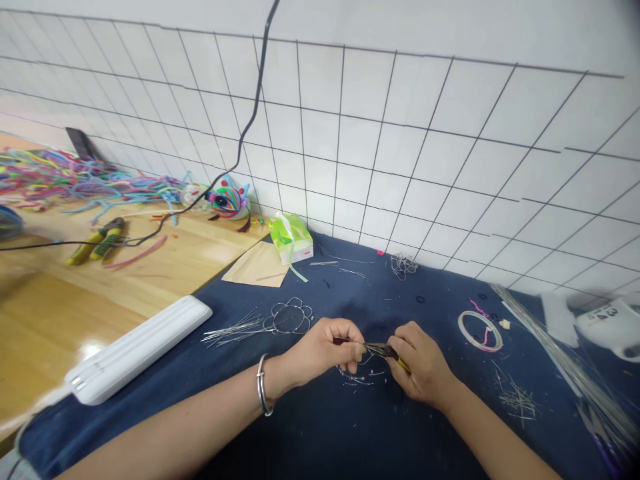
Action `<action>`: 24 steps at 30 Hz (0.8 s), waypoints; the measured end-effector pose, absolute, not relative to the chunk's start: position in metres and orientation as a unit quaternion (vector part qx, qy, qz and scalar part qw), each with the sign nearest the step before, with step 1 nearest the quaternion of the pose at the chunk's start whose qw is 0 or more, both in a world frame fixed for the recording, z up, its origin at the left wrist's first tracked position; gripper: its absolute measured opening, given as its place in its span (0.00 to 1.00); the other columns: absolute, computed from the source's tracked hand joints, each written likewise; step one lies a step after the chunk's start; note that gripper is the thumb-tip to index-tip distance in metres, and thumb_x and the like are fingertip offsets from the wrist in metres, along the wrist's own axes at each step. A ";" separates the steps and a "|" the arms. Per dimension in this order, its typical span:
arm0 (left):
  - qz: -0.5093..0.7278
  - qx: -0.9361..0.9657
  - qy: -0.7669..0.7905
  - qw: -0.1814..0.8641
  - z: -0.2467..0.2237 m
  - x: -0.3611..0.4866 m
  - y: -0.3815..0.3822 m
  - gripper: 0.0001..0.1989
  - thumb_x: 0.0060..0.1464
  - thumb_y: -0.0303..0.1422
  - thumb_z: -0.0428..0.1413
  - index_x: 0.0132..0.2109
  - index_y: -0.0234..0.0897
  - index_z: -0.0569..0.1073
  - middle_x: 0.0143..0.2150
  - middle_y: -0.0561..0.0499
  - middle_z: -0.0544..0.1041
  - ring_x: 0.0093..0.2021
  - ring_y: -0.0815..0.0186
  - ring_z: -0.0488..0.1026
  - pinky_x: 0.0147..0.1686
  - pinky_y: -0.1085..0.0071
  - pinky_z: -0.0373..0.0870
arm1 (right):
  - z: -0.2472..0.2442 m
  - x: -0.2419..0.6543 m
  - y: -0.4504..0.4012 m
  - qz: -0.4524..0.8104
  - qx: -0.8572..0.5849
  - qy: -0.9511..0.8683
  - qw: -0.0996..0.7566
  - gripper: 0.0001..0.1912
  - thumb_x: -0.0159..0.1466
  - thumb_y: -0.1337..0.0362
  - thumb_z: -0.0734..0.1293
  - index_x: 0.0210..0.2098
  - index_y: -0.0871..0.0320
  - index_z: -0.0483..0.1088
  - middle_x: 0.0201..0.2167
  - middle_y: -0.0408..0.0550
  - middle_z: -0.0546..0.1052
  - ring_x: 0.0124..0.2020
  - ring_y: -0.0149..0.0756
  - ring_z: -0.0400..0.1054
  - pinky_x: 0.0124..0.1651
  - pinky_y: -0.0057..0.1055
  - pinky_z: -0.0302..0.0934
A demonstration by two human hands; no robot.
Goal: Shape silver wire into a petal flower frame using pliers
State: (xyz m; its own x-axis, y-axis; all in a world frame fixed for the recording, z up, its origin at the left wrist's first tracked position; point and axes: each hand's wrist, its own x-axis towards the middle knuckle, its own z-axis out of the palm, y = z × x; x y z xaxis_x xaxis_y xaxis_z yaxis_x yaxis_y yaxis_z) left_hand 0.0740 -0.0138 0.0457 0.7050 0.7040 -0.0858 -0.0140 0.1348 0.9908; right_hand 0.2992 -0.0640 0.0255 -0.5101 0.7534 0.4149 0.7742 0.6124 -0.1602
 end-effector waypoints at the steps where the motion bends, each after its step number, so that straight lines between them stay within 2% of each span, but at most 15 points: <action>1: 0.259 0.603 0.287 0.698 0.046 0.074 -0.014 0.06 0.50 0.31 0.55 0.30 0.31 0.69 0.22 0.52 0.71 0.22 0.72 0.69 0.22 0.78 0.63 | 0.025 0.301 -0.063 -0.019 -0.442 -0.866 0.234 0.07 0.58 0.66 0.59 0.36 0.61 0.64 0.32 0.50 0.64 0.33 0.37 0.57 0.37 0.37 0.57; 6: 0.273 0.613 0.302 0.677 0.048 0.076 -0.011 0.08 0.50 0.34 0.54 0.31 0.31 0.70 0.23 0.52 0.71 0.23 0.73 0.69 0.23 0.78 0.63 | 0.022 0.311 -0.054 -0.038 -0.502 -0.833 0.229 0.10 0.60 0.63 0.58 0.39 0.61 0.65 0.35 0.53 0.64 0.38 0.40 0.58 0.41 0.38 0.56; 11: 0.270 0.649 0.325 0.633 0.043 0.076 -0.009 0.10 0.51 0.36 0.53 0.32 0.32 0.70 0.23 0.52 0.72 0.24 0.72 0.68 0.24 0.77 0.62 | 0.013 0.317 -0.044 -0.082 -0.600 -0.785 0.132 0.12 0.61 0.61 0.57 0.38 0.60 0.66 0.34 0.53 0.65 0.38 0.42 0.58 0.42 0.39 0.53; 16: 0.297 0.750 0.330 0.491 0.045 0.077 -0.011 0.08 0.53 0.31 0.51 0.30 0.33 0.71 0.25 0.52 0.71 0.26 0.72 0.67 0.27 0.76 0.61 | 0.010 0.315 -0.043 -0.089 -0.625 -0.771 0.083 0.15 0.60 0.56 0.59 0.41 0.58 0.66 0.38 0.54 0.66 0.42 0.44 0.57 0.42 0.39 0.53; 20: 0.318 0.795 0.316 0.409 0.047 0.077 -0.012 0.06 0.51 0.26 0.50 0.29 0.33 0.71 0.27 0.53 0.71 0.28 0.73 0.66 0.29 0.77 0.61 | 0.019 0.311 -0.046 -0.075 -0.600 -0.790 0.102 0.21 0.58 0.55 0.62 0.48 0.57 0.64 0.45 0.55 0.65 0.48 0.48 0.55 0.48 0.43 0.50; 22: 0.321 0.803 0.312 0.393 0.046 0.077 -0.012 0.06 0.50 0.24 0.50 0.29 0.34 0.71 0.27 0.54 0.71 0.28 0.73 0.66 0.30 0.77 0.61 | 0.028 0.309 -0.048 -0.044 -0.587 -0.797 0.135 0.19 0.58 0.57 0.61 0.48 0.57 0.65 0.45 0.54 0.66 0.48 0.46 0.56 0.49 0.42 0.49; 24: 0.322 0.809 0.309 0.383 0.045 0.076 -0.011 0.06 0.49 0.24 0.50 0.29 0.34 0.71 0.26 0.54 0.70 0.27 0.73 0.65 0.29 0.76 0.60 | 0.041 0.307 -0.051 0.017 -0.584 -0.790 0.185 0.15 0.61 0.59 0.58 0.44 0.57 0.67 0.41 0.52 0.69 0.45 0.42 0.59 0.47 0.38 0.51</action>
